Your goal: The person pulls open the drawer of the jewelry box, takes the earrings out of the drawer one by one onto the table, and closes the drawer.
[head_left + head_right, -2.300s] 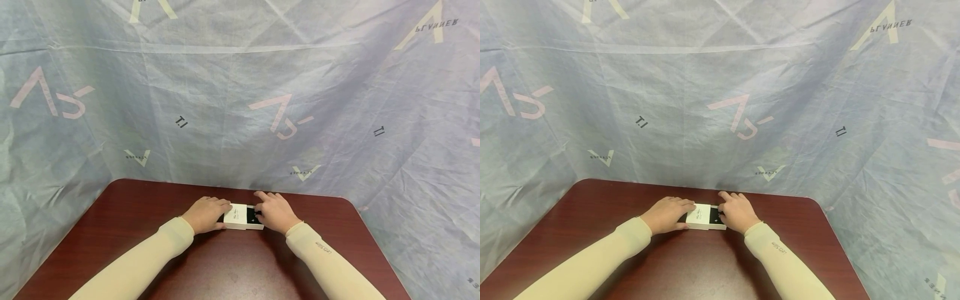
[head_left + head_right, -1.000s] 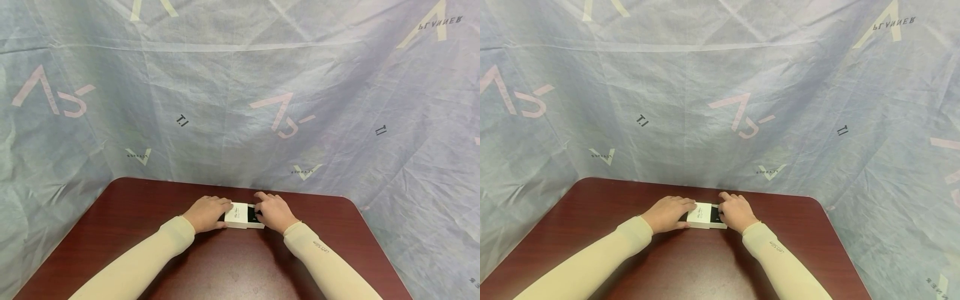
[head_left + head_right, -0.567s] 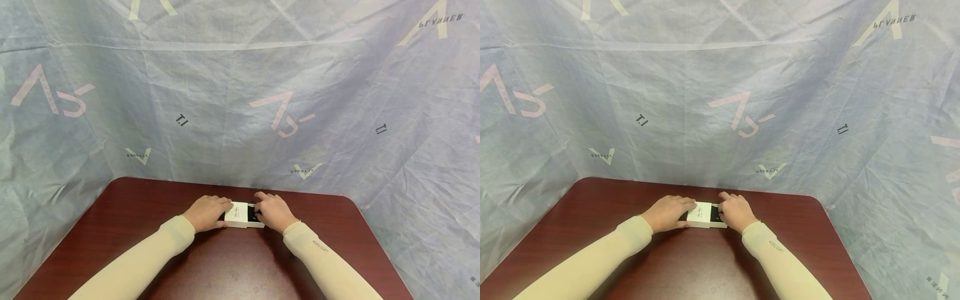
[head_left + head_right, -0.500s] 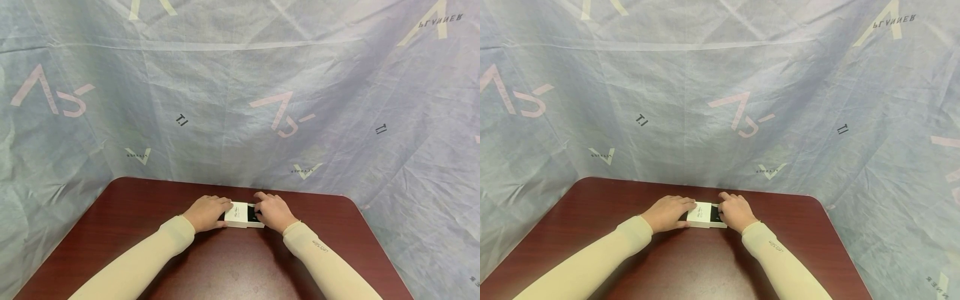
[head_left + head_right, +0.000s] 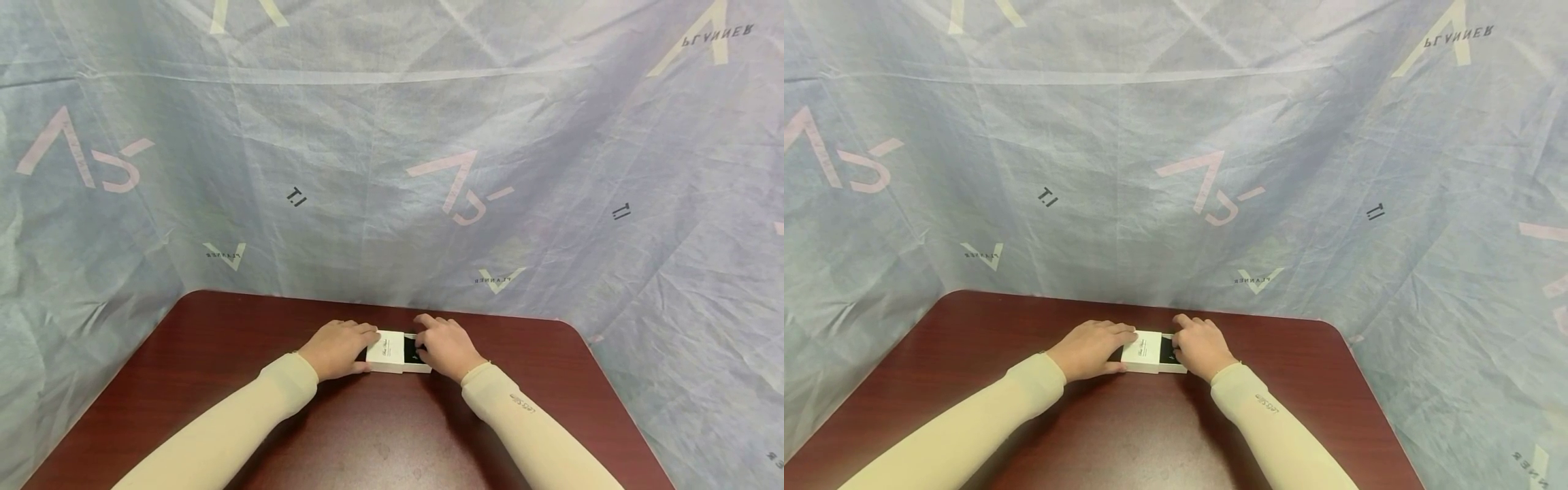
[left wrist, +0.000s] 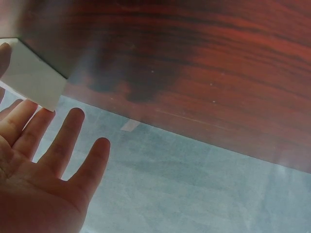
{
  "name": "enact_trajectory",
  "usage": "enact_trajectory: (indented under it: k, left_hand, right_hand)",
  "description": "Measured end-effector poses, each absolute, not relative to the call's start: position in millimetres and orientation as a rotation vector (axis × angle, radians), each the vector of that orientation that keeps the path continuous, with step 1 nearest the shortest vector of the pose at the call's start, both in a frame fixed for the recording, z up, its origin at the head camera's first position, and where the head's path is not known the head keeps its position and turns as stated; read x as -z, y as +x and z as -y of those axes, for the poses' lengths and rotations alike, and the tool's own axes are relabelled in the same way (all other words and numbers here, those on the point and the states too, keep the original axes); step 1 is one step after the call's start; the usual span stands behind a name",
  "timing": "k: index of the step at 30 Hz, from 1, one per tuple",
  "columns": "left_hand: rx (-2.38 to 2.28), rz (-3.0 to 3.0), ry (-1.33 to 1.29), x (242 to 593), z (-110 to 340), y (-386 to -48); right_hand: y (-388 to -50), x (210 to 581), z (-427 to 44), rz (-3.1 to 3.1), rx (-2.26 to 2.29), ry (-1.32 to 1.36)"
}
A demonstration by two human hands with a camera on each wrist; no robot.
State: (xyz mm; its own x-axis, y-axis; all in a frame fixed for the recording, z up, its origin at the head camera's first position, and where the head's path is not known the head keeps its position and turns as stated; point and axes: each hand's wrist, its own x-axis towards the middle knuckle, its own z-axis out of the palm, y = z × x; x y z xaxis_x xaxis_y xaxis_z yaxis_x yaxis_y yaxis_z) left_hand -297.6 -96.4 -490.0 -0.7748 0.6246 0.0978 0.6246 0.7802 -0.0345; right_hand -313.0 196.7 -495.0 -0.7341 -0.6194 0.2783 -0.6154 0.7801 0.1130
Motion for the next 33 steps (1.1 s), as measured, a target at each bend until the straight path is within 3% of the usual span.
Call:
enact_trajectory:
  k: [33]
  left_hand:
    - [-0.007,2.861,-1.015,489.6,96.3,-299.4]
  right_hand:
    - [-314.1,491.5,-199.2,2.594,0.061,0.959]
